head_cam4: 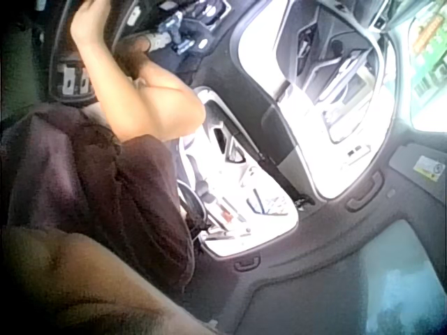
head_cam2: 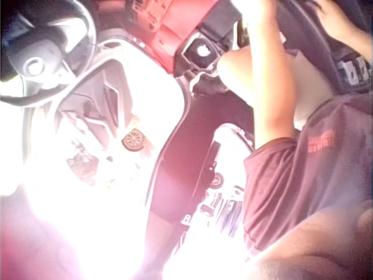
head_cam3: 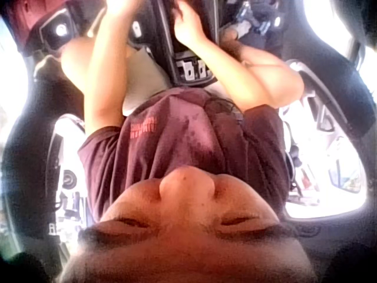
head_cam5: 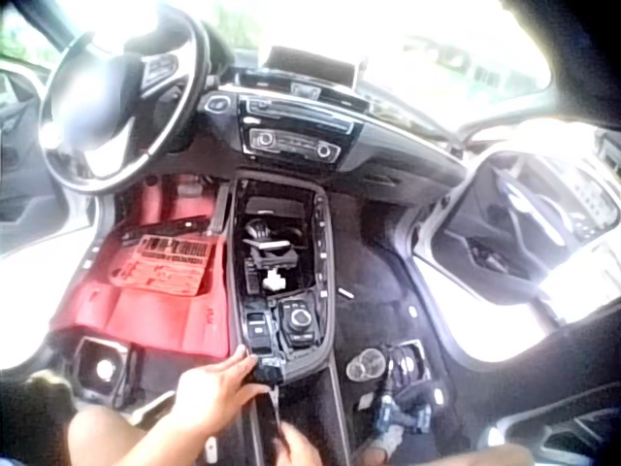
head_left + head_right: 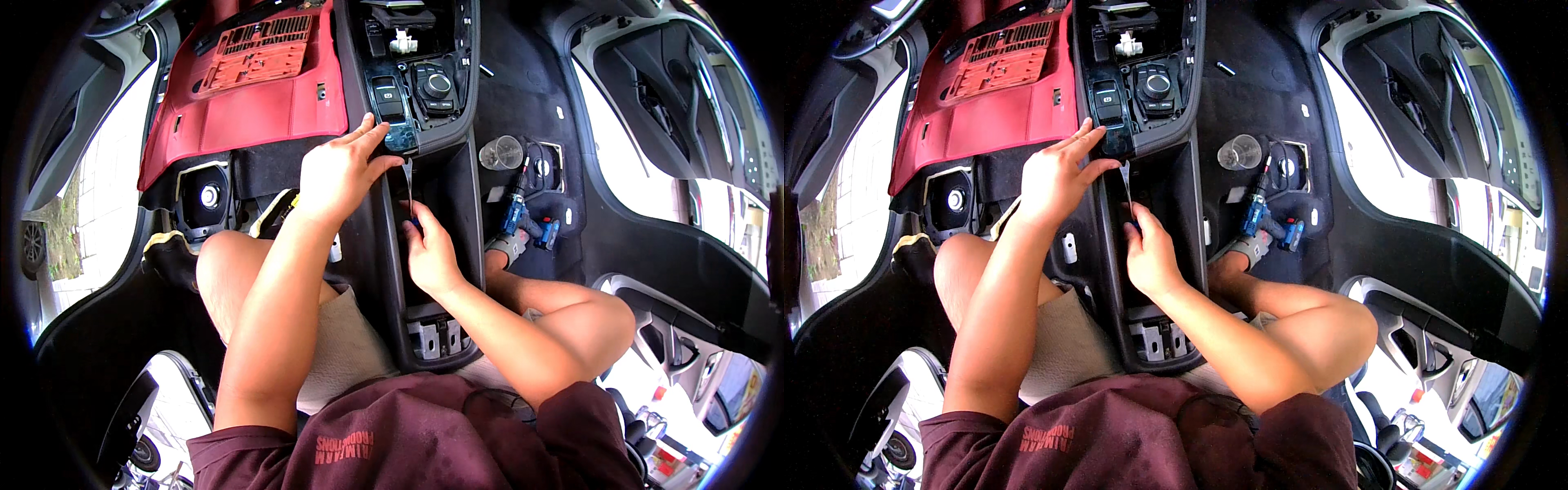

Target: The person disassembles and reassembles components of a car's center console using a drill, a pry tool, and by hand.

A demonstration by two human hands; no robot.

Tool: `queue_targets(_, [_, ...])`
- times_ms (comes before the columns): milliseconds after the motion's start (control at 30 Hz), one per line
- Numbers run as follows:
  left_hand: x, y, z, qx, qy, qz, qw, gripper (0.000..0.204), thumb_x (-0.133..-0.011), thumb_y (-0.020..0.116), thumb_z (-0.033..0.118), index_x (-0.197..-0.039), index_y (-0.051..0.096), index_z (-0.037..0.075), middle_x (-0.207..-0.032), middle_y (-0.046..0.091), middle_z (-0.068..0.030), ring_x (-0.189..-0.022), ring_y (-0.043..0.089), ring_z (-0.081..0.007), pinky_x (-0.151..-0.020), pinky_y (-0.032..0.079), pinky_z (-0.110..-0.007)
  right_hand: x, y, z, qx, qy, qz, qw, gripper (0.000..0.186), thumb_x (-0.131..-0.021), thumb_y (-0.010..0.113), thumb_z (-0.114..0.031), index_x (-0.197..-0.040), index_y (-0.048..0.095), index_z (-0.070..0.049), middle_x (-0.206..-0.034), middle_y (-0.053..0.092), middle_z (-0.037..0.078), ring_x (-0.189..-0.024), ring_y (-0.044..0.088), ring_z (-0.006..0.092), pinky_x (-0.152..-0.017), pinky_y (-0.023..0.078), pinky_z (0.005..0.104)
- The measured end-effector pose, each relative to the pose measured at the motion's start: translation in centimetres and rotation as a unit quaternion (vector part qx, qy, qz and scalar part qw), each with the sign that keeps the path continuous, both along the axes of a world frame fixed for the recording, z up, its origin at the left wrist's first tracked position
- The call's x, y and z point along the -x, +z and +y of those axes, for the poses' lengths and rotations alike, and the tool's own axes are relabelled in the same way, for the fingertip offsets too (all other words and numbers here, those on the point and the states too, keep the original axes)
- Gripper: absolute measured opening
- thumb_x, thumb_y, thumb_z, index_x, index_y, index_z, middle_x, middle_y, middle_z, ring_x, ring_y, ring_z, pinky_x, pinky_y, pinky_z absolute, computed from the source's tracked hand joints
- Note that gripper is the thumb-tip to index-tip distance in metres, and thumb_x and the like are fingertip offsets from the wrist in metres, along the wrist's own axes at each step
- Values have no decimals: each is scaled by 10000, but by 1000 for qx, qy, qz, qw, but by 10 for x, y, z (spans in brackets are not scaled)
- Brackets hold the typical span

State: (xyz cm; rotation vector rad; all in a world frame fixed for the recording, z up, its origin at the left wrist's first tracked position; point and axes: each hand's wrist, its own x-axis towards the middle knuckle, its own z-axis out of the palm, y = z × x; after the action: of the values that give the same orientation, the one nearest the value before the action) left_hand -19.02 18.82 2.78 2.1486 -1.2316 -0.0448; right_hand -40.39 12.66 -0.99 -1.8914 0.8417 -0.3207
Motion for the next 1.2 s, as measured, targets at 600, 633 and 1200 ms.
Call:
queue_targets(600, [1,-4,-2,12,-5,-63,998,567,-928,838,493,-1373,777,147,-1438,740,-165,-1066,804,-336,-878,651,-403,-8,106,-31,127,121,154,972,392,-1130,549,-128,-1460,598,77,-1073,745,342,-1020,738,510,-917,596,558])
queue_targets(633, [1,-6,-1,18,-6,-80,997,560,-931,835,492,-1372,778,152,-1434,743,-167,-1047,808,-338,-871,653,-403,-12,118,-35,136,141,176,965,381,-1130,547,-132,-1435,606,88,-1047,749,341,-1009,741,513,-909,598,563])
queue_targets(1200, [4,-14,-2,61,2,-172,983,570,-880,862,445,-1361,765,154,-1378,761,-135,-991,795,-287,-886,638,-380,-30,169,-77,137,242,263,924,251,-1121,559,-185,-1082,662,41,-987,735,304,-1004,716,516,-901,574,576])
